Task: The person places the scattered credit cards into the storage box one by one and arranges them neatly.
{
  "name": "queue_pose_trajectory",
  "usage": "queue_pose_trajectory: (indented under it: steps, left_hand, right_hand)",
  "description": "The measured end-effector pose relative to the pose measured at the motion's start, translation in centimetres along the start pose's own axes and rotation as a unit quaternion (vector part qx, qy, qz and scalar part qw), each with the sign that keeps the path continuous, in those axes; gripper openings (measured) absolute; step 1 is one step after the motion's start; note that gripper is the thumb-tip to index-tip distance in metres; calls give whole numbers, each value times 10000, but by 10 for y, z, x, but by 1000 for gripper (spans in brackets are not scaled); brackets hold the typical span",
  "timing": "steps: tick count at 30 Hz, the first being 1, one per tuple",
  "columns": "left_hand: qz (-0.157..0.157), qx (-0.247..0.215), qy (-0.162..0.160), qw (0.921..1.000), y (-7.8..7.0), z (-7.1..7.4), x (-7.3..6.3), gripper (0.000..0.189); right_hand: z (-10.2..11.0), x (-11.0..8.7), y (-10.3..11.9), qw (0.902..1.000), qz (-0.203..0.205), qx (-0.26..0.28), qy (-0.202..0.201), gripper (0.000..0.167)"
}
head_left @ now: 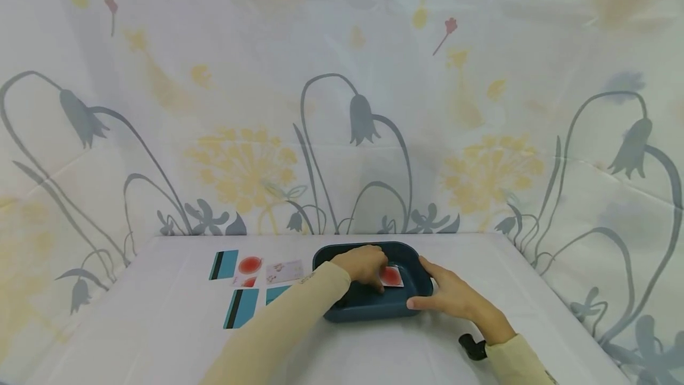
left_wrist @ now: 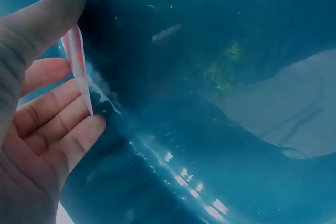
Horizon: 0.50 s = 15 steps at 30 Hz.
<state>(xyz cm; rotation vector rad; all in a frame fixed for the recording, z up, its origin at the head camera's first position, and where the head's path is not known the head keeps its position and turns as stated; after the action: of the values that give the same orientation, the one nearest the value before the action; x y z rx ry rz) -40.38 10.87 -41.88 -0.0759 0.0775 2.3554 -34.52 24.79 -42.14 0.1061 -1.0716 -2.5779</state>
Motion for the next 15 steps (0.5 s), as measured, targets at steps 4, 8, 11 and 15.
queue_pose_trajectory:
  steps: [4, 8, 11, 15]
  left_hand:
    - [8, 140, -27, 9999, 0, -1, 2, 32]
    - [17, 240, -68, 9997, 0, -2, 2, 34]
    - [28, 243, -103, 9996, 1, -4, 1, 34]
    - [-1, 230, -128, 9997, -1, -7, 1, 36]
  right_hand:
    - [1, 1, 1, 10000, 18, -49, 11, 104]
    - [1, 1, 4, 9999, 84, -101, 33, 104]
    - [0, 0, 4, 9999, 90, -90, 50, 104]
    - [-1, -1, 3, 9999, 18, -126, 56, 104]
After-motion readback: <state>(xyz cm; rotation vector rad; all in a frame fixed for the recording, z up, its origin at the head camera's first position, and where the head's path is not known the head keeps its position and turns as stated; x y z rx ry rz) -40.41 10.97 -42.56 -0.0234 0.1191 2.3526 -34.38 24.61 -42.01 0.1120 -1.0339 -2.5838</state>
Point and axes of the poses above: each hand's wrist, its own x-axis towards the middle knuckle, its own z-axis out of the back of the hand, y = z × x, the point moved 8 cm from there along x, towards the middle knuckle, and after that the axes turned 7 degrees about x, right-handed, at the moved point
